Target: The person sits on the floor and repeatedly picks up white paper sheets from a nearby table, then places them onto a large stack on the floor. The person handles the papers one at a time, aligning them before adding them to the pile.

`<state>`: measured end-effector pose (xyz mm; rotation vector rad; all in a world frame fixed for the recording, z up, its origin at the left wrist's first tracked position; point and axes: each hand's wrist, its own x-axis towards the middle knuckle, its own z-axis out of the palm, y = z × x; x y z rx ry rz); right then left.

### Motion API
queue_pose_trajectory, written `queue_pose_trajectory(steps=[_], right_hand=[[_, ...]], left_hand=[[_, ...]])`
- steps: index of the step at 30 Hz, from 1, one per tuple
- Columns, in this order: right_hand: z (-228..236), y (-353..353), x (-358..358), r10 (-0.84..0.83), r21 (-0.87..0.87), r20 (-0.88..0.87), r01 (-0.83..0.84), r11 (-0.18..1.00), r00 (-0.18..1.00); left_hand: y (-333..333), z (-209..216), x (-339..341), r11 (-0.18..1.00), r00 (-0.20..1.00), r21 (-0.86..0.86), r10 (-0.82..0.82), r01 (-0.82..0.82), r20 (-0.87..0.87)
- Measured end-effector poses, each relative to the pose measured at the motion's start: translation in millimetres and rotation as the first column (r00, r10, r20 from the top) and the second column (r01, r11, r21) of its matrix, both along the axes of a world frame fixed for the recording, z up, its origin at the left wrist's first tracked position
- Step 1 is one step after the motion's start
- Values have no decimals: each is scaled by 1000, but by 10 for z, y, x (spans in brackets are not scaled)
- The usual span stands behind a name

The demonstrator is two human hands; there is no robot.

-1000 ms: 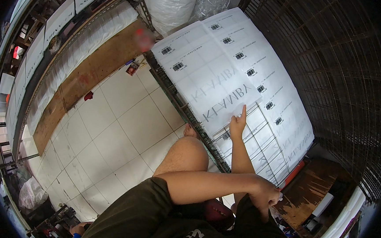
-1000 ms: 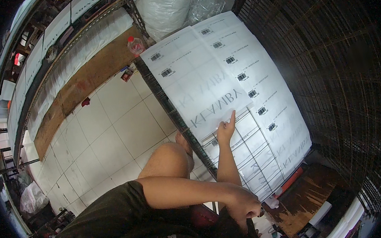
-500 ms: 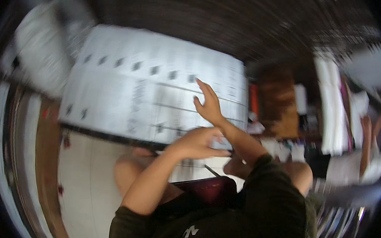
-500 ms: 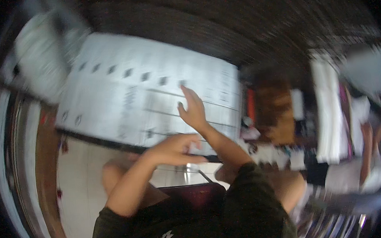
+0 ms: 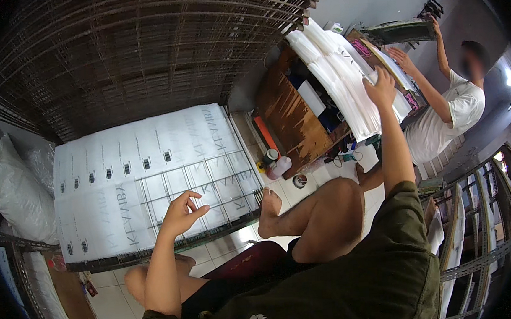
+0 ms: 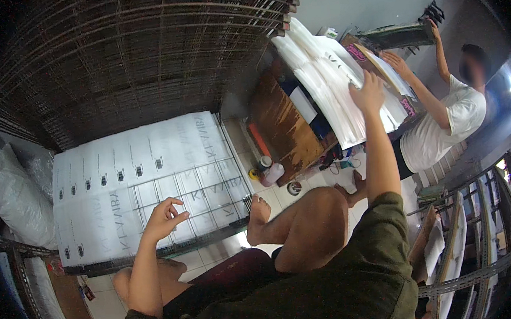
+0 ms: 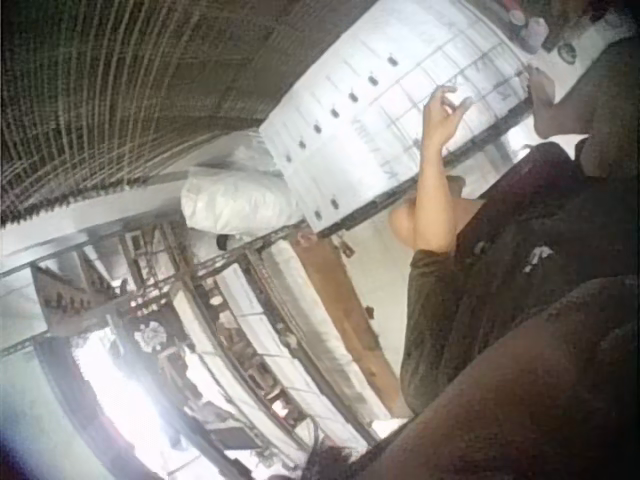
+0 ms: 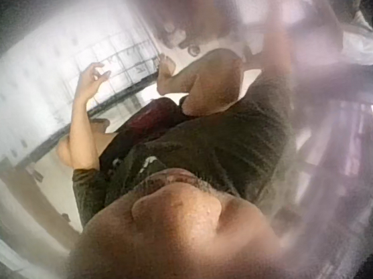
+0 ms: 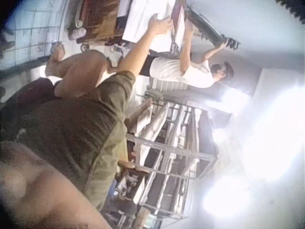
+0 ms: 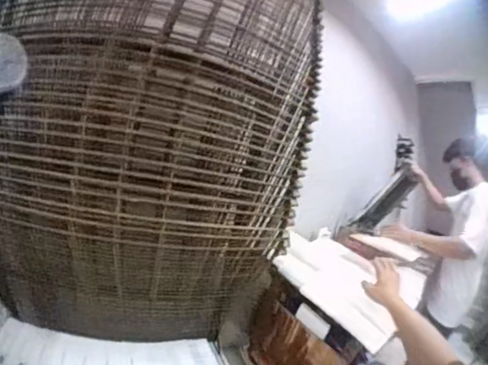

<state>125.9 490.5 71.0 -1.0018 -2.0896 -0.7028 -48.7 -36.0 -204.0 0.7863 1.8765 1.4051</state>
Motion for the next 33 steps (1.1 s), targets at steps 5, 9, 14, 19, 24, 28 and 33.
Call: queue_pose_trajectory(steps=[5, 9, 14, 19, 24, 28, 33], right_hand=[[-57, 960, 398, 122, -523, -2, -105, 846, 993], [110, 296, 153, 70, -184, 37, -62, 981, 997], [406, -1098, -272, 431, 29, 221, -448, 894, 875], [-6, -2709, -637, 633, -226, 493, -614, 756, 597], [-558, -3394, -735, 769, -514, 608, -642, 570, 196], [-905, -3533, -958, 860, -451, 471, -784, 427, 197], [-1327, -3616, -1082, 947, -397, -146, -894, 209, 286]], left_hand=[[-4, -196, -19, 998, 997, -60, 24, -28, -74], [-6, -78, 8, 990, 967, -79, 93, -114, -238], [289, 228, 137, 920, 733, 261, 390, -291, -557], [303, 988, 331, 840, 344, 493, 543, -228, -766], [326, 1090, 369, 937, 417, 309, 348, -161, -839], [182, 761, 303, 969, 795, 153, 246, -194, -554], [53, 477, 254, 757, 815, 433, 574, -490, -81]])
